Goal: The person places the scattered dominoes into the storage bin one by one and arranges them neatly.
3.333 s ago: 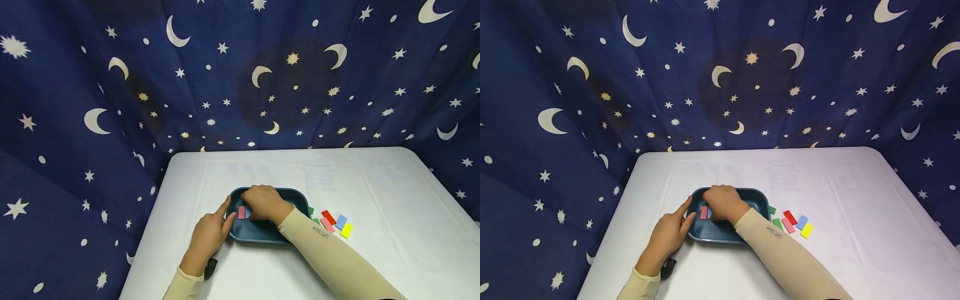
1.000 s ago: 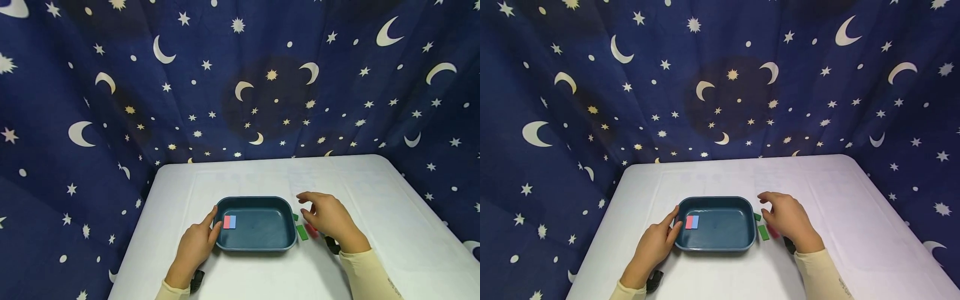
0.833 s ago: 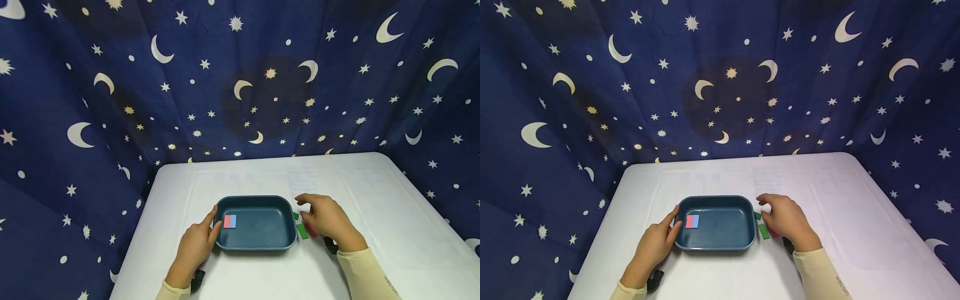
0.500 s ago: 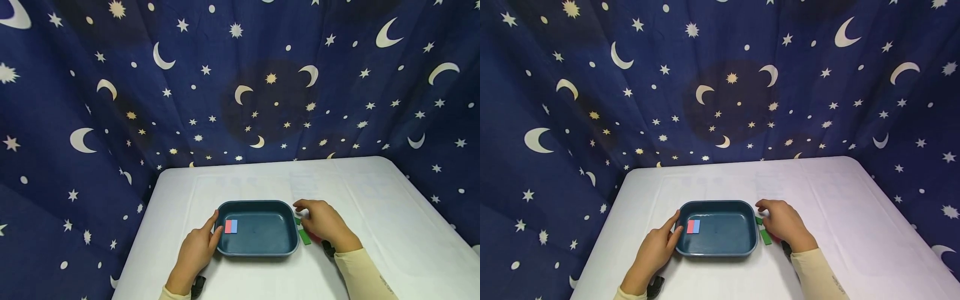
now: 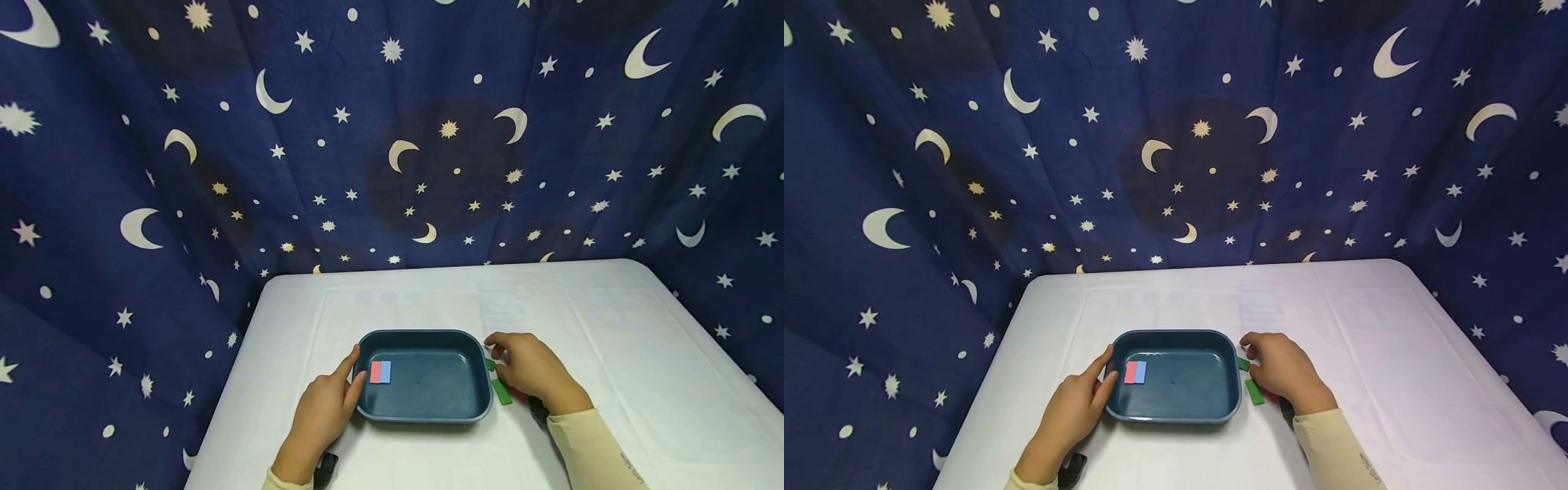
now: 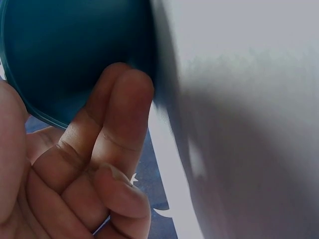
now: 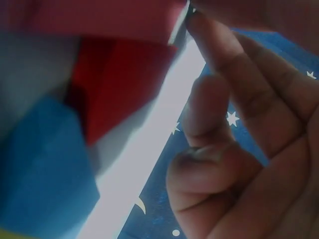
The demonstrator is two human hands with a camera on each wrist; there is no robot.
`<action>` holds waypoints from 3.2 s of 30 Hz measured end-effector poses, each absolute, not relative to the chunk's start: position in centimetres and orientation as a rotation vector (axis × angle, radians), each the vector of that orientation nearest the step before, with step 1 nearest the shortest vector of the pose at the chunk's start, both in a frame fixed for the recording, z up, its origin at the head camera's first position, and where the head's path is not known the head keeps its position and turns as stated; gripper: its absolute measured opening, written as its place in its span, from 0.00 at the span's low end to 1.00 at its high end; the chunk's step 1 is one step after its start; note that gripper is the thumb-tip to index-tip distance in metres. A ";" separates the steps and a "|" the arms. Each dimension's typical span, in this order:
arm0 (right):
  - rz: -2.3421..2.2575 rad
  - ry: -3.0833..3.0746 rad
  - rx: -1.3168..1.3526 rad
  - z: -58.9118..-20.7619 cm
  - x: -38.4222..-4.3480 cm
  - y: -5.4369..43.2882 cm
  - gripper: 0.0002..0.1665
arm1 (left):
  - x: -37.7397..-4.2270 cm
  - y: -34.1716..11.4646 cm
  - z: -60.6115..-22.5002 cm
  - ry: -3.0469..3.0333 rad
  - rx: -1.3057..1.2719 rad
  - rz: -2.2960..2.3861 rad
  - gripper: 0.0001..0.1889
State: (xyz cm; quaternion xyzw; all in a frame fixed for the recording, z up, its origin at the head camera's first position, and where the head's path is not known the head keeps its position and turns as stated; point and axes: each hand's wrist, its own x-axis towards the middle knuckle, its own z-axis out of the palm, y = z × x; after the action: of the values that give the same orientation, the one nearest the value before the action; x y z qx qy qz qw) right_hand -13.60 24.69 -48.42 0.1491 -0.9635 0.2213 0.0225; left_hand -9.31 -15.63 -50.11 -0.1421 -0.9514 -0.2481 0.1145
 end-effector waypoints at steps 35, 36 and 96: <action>0.680 -2.901 0.594 -49.4 -13.7 23.9 0.31 | -9.4 -15.6 -50.0 -2.780 -0.429 -0.716 0.29; 0.684 -2.899 0.594 -49.4 -13.8 23.9 0.31 | -9.4 -15.7 -50.0 -2.780 -0.428 -0.716 0.29; 0.523 -2.831 1.028 -43.8 -16.3 8.3 0.29 | -9.4 -15.4 -49.9 -2.790 -0.450 -0.714 0.29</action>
State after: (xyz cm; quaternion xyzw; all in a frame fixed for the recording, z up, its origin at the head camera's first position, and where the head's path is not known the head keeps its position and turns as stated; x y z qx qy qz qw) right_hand -16.33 8.26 -43.82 0.3360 -0.9253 0.1708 0.0424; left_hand -9.38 -15.44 -49.94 -0.1533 -0.9510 -0.2435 0.1132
